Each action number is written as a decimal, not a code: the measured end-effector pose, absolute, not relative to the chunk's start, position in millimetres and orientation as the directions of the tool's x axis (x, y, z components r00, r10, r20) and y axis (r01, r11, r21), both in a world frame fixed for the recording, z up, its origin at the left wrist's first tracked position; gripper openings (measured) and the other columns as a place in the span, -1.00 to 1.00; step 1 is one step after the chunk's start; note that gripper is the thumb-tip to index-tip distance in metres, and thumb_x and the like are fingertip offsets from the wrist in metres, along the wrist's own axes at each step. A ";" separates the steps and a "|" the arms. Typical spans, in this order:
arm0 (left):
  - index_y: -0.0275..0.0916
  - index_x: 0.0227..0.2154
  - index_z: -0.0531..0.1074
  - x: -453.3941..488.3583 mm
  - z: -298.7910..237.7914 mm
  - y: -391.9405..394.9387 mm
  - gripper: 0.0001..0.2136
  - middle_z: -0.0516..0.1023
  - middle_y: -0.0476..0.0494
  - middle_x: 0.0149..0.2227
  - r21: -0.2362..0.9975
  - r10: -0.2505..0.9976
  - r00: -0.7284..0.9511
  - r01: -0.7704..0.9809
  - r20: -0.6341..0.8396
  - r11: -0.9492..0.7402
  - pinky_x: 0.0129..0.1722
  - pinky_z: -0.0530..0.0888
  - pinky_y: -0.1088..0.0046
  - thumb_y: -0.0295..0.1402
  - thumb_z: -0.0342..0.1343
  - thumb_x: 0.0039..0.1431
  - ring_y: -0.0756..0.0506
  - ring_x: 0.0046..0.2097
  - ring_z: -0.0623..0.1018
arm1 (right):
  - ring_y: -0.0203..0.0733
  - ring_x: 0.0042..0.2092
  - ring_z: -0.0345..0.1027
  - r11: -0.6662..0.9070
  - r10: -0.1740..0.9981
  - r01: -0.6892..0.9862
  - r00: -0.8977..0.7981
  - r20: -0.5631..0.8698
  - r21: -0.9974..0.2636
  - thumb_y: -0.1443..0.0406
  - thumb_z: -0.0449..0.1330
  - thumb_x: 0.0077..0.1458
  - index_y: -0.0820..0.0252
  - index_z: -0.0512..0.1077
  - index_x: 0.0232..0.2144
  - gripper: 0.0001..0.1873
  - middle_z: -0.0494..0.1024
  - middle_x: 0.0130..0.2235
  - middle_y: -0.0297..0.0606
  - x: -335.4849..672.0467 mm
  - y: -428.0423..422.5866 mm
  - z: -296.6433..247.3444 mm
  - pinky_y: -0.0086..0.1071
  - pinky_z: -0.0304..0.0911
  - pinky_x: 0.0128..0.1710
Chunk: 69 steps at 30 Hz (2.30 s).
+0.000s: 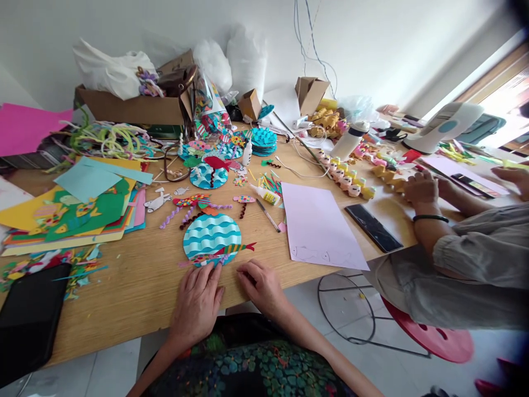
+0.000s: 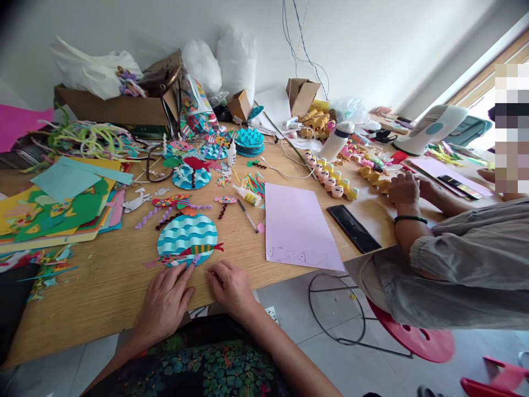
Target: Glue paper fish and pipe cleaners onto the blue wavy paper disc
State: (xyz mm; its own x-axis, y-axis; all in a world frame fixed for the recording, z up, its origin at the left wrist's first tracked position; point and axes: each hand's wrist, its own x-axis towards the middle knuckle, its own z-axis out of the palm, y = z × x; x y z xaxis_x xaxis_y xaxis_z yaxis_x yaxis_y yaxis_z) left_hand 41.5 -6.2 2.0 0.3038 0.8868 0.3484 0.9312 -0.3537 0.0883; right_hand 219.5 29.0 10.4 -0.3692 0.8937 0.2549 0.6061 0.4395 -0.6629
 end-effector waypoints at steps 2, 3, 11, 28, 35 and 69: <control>-0.31 0.04 0.31 41.3 1.1 -6.4 -0.63 0.43 -0.25 -0.06 0.088 0.885 0.303 0.931 0.352 -0.354 -0.05 0.29 0.20 -0.35 -0.06 0.18 -0.20 -0.07 0.38 | -0.30 -0.35 0.33 0.444 0.888 0.586 -0.388 0.246 -0.677 0.36 0.02 0.13 0.22 0.42 -0.36 -0.83 0.46 -0.40 -0.24 215.9 28.0 11.7 -0.49 0.18 -0.36; -0.31 0.04 0.31 41.1 0.6 -6.4 -0.63 0.43 -0.25 -0.06 0.087 0.883 0.304 0.931 0.357 -0.355 -0.05 0.29 0.20 -0.35 -0.06 0.18 -0.20 -0.07 0.38 | -0.30 -0.34 0.34 0.448 0.884 0.578 -0.398 0.243 -0.682 0.36 0.02 0.12 0.22 0.42 -0.37 -0.83 0.46 -0.40 -0.24 213.9 27.7 12.4 -0.49 0.19 -0.36; -0.32 0.03 0.31 40.5 -2.2 -5.8 -0.64 0.44 -0.26 -0.07 0.060 0.858 0.325 0.924 0.399 -0.378 -0.06 0.30 0.20 -0.36 -0.08 0.19 -0.20 -0.08 0.38 | -0.32 -0.37 0.34 0.491 0.856 0.543 -0.447 0.261 -0.681 0.36 0.02 0.13 0.22 0.42 -0.36 -0.83 0.48 -0.40 -0.25 207.4 27.8 13.7 -0.51 0.19 -0.38; -0.32 0.02 0.32 37.9 -5.9 -5.4 -0.64 0.44 -0.27 -0.07 0.052 0.836 0.337 0.917 0.433 -0.396 -0.04 0.28 0.20 -0.37 -0.06 0.17 -0.19 -0.07 0.40 | -0.31 -0.38 0.35 0.525 0.837 0.593 -0.491 0.243 -0.611 0.36 0.02 0.12 0.22 0.42 -0.36 -0.84 0.49 -0.41 -0.26 207.2 27.7 10.4 -0.51 0.15 -0.40; -0.31 0.04 0.30 37.7 -7.5 -5.6 -0.63 0.44 -0.27 -0.05 0.046 0.838 0.340 0.917 0.427 -0.396 -0.02 0.28 0.21 -0.37 -0.06 0.16 -0.19 -0.05 0.39 | -0.31 -0.37 0.36 0.525 0.835 0.602 -0.500 0.228 -0.602 0.37 0.02 0.12 0.22 0.42 -0.37 -0.83 0.49 -0.42 -0.26 207.4 27.6 11.6 -0.51 0.15 -0.40; -0.23 0.03 0.31 36.3 -10.6 -4.7 -0.63 0.46 -0.21 -0.06 0.020 0.830 0.334 0.924 0.446 -0.382 -0.04 0.28 0.25 -0.35 -0.05 0.16 -0.16 -0.07 0.41 | -0.32 -0.42 0.31 0.552 0.826 0.625 -0.500 0.260 -0.552 0.33 -0.02 0.15 0.21 0.39 -0.46 -0.77 0.46 -0.47 -0.28 206.1 25.8 10.4 -0.48 0.08 -0.45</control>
